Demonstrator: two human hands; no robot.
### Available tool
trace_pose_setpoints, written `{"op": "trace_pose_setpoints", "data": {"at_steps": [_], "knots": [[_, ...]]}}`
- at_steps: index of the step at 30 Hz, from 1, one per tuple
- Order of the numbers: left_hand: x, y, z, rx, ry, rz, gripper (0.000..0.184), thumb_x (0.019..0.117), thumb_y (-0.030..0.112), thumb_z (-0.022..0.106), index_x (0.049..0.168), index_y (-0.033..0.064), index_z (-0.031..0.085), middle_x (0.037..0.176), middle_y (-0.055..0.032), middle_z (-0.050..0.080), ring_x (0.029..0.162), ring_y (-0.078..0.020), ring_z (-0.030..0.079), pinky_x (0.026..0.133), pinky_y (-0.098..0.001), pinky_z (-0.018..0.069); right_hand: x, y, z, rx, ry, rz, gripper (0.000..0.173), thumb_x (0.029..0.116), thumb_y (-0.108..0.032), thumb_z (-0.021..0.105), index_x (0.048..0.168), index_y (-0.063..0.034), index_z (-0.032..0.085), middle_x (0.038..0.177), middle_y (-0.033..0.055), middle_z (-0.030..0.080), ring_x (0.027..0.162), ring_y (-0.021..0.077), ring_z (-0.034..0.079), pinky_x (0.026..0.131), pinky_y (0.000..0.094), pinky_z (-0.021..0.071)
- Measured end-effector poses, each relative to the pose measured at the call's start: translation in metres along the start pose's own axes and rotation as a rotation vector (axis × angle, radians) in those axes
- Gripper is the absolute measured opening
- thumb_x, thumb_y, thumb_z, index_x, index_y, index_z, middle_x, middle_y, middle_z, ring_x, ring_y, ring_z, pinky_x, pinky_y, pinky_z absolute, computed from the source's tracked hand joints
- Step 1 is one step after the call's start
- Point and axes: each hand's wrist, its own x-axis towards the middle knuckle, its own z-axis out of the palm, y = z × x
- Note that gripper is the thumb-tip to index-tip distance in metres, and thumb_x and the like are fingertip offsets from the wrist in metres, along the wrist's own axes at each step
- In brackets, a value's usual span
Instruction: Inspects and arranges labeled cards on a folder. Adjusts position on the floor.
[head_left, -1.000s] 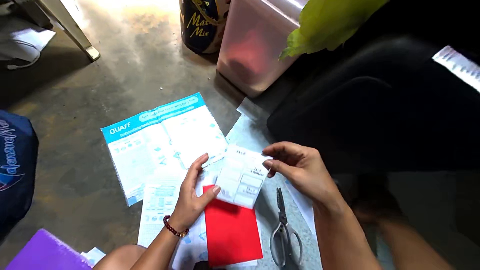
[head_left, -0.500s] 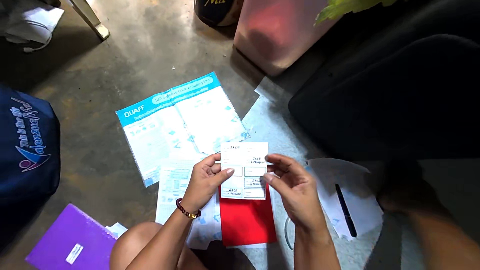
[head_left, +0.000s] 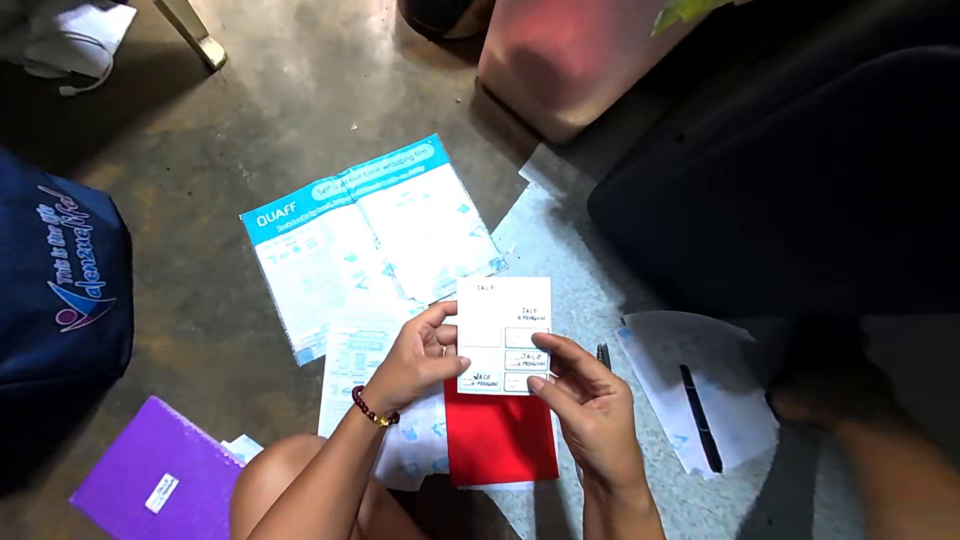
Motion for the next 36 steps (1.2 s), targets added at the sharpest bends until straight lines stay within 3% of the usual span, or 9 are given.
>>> {"op": "trace_pose_setpoints", "data": {"at_steps": [4, 10, 23, 36], "knots": [[0.0001, 0.0012, 0.0009, 0.020, -0.001, -0.015, 0.058, 0.0811, -0.017, 0.055, 0.136, -0.0044, 0.041, 0.099, -0.0033, 0.076, 0.088, -0.0100, 0.074, 0.081, -0.0274, 0.0615, 0.0006, 0.0019, 0.0004, 0.032, 0.012, -0.018, 0.050, 0.0794, 0.012, 0.067, 0.127, -0.0002, 0.066, 0.120, 0.0017, 0.072, 0.102, 0.0108, 0.071, 0.089, 0.0268, 0.0611], [0.0009, 0.0009, 0.0021, 0.030, 0.012, -0.034, 0.056, 0.0824, -0.018, 0.055, 0.136, -0.0043, 0.043, 0.099, -0.0045, 0.076, 0.088, -0.0105, 0.074, 0.082, -0.0270, 0.0614, 0.0013, 0.0007, 0.0021, 0.080, 0.015, 0.001, 0.065, 0.0783, 0.016, 0.063, 0.140, 0.0051, 0.045, 0.115, 0.0044, 0.071, 0.102, 0.0149, 0.072, 0.088, 0.0297, 0.0622], [0.0016, -0.0018, 0.0012, 0.034, -0.009, -0.042, 0.057, 0.0819, -0.019, 0.053, 0.136, -0.0050, 0.041, 0.102, -0.0027, 0.075, 0.090, -0.0100, 0.074, 0.084, -0.0282, 0.0615, 0.0006, 0.0050, 0.0002, 0.080, 0.021, 0.019, 0.062, 0.0790, 0.015, 0.062, 0.138, 0.0046, 0.047, 0.112, 0.0030, 0.073, 0.101, 0.0133, 0.072, 0.088, 0.0288, 0.0616], [0.0031, -0.0004, -0.0002, 0.054, 0.010, -0.032, 0.050, 0.0835, -0.016, 0.051, 0.132, -0.0043, 0.046, 0.096, -0.0003, 0.075, 0.084, -0.0068, 0.073, 0.079, -0.0252, 0.0605, 0.0008, 0.0071, 0.0004, 0.037, 0.022, 0.029, 0.059, 0.0786, 0.013, 0.063, 0.136, 0.0024, 0.051, 0.111, 0.0014, 0.073, 0.100, 0.0117, 0.072, 0.087, 0.0268, 0.0615]]}}
